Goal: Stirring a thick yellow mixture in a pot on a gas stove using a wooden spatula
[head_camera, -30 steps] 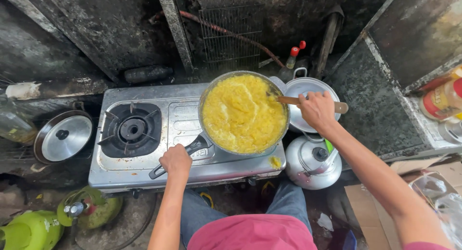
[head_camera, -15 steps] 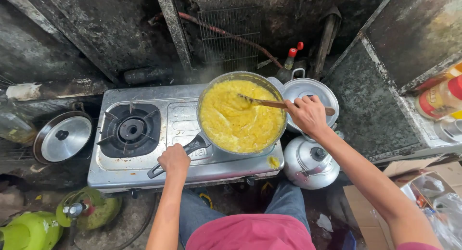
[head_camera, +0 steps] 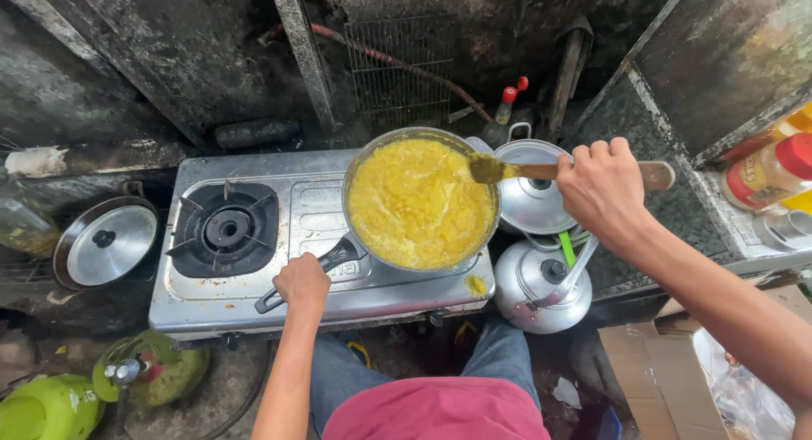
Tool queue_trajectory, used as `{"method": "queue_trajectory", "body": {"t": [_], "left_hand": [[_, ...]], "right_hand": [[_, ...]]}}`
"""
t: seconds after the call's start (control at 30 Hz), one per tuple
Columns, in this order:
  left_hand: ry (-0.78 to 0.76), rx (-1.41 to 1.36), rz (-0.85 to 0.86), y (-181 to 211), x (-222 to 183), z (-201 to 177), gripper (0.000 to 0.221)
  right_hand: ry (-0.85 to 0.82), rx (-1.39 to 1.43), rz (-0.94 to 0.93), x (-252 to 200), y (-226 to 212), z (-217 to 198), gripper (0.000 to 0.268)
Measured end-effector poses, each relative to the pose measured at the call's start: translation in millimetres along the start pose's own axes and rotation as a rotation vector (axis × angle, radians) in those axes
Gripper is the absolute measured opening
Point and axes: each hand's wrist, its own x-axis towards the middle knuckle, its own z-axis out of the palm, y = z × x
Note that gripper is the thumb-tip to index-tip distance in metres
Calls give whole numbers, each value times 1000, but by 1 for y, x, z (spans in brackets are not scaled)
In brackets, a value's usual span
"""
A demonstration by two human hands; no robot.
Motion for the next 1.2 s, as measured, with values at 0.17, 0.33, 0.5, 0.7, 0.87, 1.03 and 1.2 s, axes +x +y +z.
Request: {"method": "queue_trajectory", "body": {"t": [0.17, 0.33, 0.5, 0.7, 0.87, 1.03, 1.2], "left_hand": [[0, -1, -2, 4, -1, -6, 16], [-5, 3, -4, 2, -3, -3, 16], [-7, 16, -11, 1, 5, 6, 15], [3, 23, -8, 4, 1, -2, 14], [1, 20, -10, 6, -5, -9, 13], [4, 25, -13, 4, -5, -4, 13], [-10, 25, -14, 4, -2, -1, 15]], "right_hand": [[-248, 22, 83, -1, -26, 38, 14], [-345, 105, 125, 3, -49, 101, 12], [-194, 260, 268, 18, -75, 170, 14], [-125, 352, 236, 54, -105, 167, 5], [46, 432, 151, 52, -116, 182, 16], [123, 500, 119, 48, -115, 163, 20], [196, 525, 64, 41, -101, 142, 19]]}}
